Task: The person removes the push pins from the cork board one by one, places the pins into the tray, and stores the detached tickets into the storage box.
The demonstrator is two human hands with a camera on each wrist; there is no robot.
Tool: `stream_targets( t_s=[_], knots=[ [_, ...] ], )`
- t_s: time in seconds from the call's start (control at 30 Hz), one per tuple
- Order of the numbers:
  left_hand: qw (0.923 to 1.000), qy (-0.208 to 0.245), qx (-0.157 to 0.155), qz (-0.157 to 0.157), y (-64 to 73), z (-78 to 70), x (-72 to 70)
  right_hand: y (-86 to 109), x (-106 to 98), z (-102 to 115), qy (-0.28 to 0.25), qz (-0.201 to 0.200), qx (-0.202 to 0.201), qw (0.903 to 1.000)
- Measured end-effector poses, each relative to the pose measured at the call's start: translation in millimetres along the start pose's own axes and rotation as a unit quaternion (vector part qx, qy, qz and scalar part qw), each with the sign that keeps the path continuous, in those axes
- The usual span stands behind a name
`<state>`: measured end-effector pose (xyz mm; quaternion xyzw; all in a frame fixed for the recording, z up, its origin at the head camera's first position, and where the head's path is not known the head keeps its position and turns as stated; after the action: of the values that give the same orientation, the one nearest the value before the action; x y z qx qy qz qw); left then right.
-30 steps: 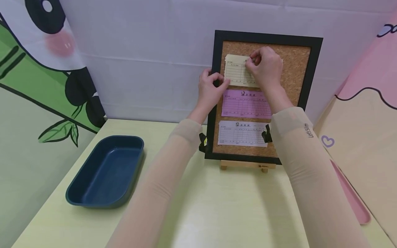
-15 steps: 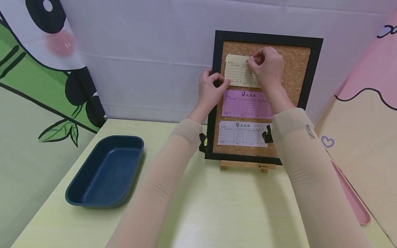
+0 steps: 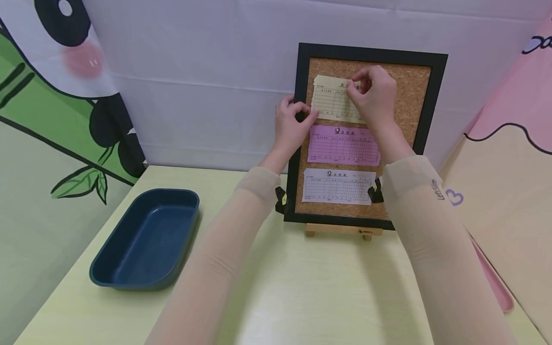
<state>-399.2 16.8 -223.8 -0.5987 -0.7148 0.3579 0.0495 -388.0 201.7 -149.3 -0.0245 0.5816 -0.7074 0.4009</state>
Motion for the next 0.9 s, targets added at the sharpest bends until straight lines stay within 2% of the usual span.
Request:
stream_targets(
  t_s=[0.2,0.37,0.6,0.73,0.9],
  knots=[
    [0.9997,0.011,0.007,-0.018,2.6,-2.9,-7.4,5.9,-9.7,5.4,-0.028,-0.016,-0.034,0.9989],
    [0.9991,0.017,0.018,-0.034,4.0,-3.9,-19.2,8.8,-18.7,12.5,-0.04,-0.036,-0.072,0.996],
    [0.9982,0.026,0.032,-0.044,10.0,-11.1,-36.5,13.9,-35.9,23.2,-0.053,-0.053,-0.137,0.9877],
    [0.9973,0.039,0.037,-0.049,13.7,-13.8,-45.2,16.9,-48.4,28.3,-0.068,-0.066,-0.126,0.9875],
    [0.9964,0.059,0.032,-0.052,18.4,-14.9,-56.3,22.3,-66.7,36.7,-0.075,-0.079,-0.141,0.9839]
  ],
)
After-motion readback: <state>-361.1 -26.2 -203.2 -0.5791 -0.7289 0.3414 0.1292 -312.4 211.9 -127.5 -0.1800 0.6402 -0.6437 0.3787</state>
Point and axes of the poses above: each hand's wrist, its own y-axis away from the middle knuckle, its own x-axis out of the palm, z = x × y, the point moved 6 cm from there along -y, towards the middle knuckle, and after that the axes turned 2 degrees about -x, right-handed, at the moved point
